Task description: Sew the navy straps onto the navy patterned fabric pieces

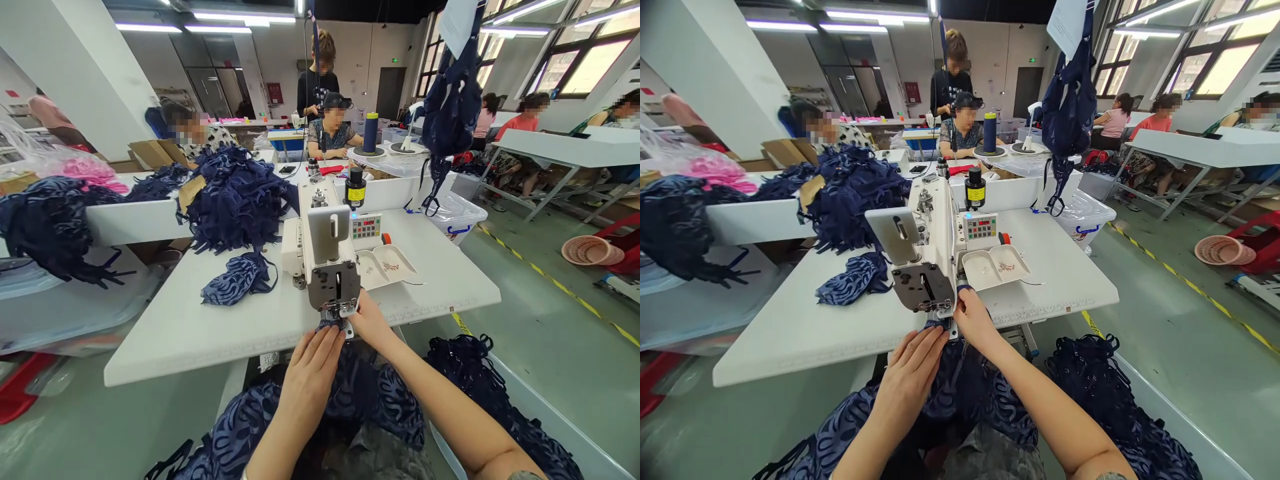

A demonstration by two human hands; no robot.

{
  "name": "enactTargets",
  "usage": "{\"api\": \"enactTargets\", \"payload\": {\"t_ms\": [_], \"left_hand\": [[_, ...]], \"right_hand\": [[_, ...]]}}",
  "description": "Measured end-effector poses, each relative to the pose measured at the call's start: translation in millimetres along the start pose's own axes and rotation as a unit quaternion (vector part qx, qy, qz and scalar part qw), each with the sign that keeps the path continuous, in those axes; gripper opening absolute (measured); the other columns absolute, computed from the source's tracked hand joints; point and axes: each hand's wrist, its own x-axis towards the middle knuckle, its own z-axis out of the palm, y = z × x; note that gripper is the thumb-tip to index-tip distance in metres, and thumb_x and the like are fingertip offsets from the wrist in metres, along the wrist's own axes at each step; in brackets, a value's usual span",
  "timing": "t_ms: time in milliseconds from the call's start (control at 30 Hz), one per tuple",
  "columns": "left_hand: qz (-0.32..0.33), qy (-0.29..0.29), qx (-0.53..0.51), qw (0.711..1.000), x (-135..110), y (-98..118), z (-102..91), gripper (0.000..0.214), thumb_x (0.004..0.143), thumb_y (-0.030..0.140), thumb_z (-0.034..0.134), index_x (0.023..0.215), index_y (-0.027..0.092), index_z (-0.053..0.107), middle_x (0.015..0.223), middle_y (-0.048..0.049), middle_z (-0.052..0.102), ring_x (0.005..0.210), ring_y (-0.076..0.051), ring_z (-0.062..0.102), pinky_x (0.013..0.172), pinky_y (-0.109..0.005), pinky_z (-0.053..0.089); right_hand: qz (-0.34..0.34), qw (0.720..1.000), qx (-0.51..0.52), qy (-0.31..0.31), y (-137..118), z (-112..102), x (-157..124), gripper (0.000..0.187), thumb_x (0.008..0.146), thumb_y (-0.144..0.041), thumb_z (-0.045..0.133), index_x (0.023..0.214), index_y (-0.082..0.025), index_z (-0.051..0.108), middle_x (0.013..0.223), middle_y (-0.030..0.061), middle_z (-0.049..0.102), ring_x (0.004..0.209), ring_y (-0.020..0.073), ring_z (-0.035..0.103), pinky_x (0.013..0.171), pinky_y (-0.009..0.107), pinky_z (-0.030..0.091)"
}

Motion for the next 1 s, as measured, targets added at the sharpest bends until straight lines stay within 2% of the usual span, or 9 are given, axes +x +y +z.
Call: {"api": "enactTargets", "payload": {"t_ms": [167,267,467,700,800,867,933,1000], "left_hand": [[-0.038,0.009,0.043,0.998,5,11,3.8,0.038,0.094,0.013,0.041,0.13,0.015,0.055,0.12,-0.0084,0.066,0.113,-0.021,0.059,0.103,-0.035,0.041],[-0.046,0.001,0.046,0.998,4,13,5.9,0.037,0.096,0.014,0.039,0.129,0.015,0.055,0.12,-0.0083,0.065,0.112,-0.021,0.059,0.099,-0.034,0.043],[-0.06,-0.032,0.063,0.996,-1,14,8.4,0.042,0.095,0.011,0.037,0.135,0.018,0.05,0.125,-0.0095,0.063,0.118,-0.021,0.056,0.101,-0.034,0.04],[-0.071,-0.001,0.046,0.996,4,17,7.2,0.039,0.097,0.011,0.035,0.13,0.017,0.055,0.122,-0.007,0.065,0.114,-0.02,0.057,0.098,-0.033,0.034],[-0.09,-0.011,0.035,0.995,4,19,4.8,0.039,0.097,0.011,0.036,0.131,0.019,0.054,0.122,-0.0061,0.065,0.114,-0.019,0.057,0.097,-0.034,0.034],[-0.097,-0.022,0.029,0.995,4,21,3.4,0.04,0.097,0.011,0.037,0.132,0.02,0.052,0.124,-0.0056,0.064,0.115,-0.019,0.056,0.096,-0.034,0.035],[-0.098,-0.028,0.02,0.995,5,22,1.6,0.039,0.096,0.012,0.037,0.132,0.019,0.052,0.124,-0.0053,0.064,0.115,-0.019,0.056,0.096,-0.035,0.038],[-0.093,-0.041,-0.005,0.995,7,20,-1.6,0.039,0.096,0.013,0.037,0.132,0.016,0.051,0.126,-0.0066,0.062,0.116,-0.02,0.055,0.096,-0.036,0.041]], "right_hand": [[-0.038,0.999,-0.001,-0.004,-5,1,17,0.018,0.082,-0.019,0.052,0.094,-0.019,0.063,0.092,0.005,0.065,0.09,0.0221,0.057,0.081,0.035,0.045],[-0.023,1.0,0.005,-0.012,-6,1,17,0.019,0.082,-0.022,0.053,0.096,-0.018,0.065,0.094,0.0056,0.066,0.089,0.0219,0.059,0.08,0.034,0.047],[-0.009,0.999,-0.003,-0.041,-7,0,16,0.019,0.084,-0.025,0.053,0.095,-0.02,0.068,0.092,0.0065,0.068,0.093,0.0245,0.059,0.079,0.035,0.048],[-0.006,1.0,-0.016,-0.007,-4,3,18,0.018,0.084,-0.025,0.05,0.093,-0.019,0.064,0.091,0.0072,0.066,0.088,0.0231,0.057,0.078,0.035,0.046],[0.005,1.0,-0.017,0.014,-5,1,8,0.022,0.087,-0.029,0.046,0.1,-0.018,0.059,0.095,0.0081,0.062,0.088,0.022,0.054,0.079,0.035,0.044],[0.033,0.999,-0.007,0.012,-5,-2,-7,0.022,0.09,-0.033,0.041,0.098,-0.019,0.056,0.088,0.0055,0.059,0.082,0.0202,0.053,0.075,0.032,0.043],[0.073,0.997,-0.002,-0.023,-3,-5,-25,0.026,0.094,-0.04,0.037,0.088,-0.021,0.052,0.074,0.0007,0.053,0.071,0.0177,0.049,0.066,0.029,0.041],[0.11,0.99,-0.018,-0.085,-2,-8,-44,0.032,0.094,-0.048,0.039,0.079,-0.022,0.049,0.065,-0.0027,0.046,0.063,0.016,0.045,0.061,0.028,0.037]]}}
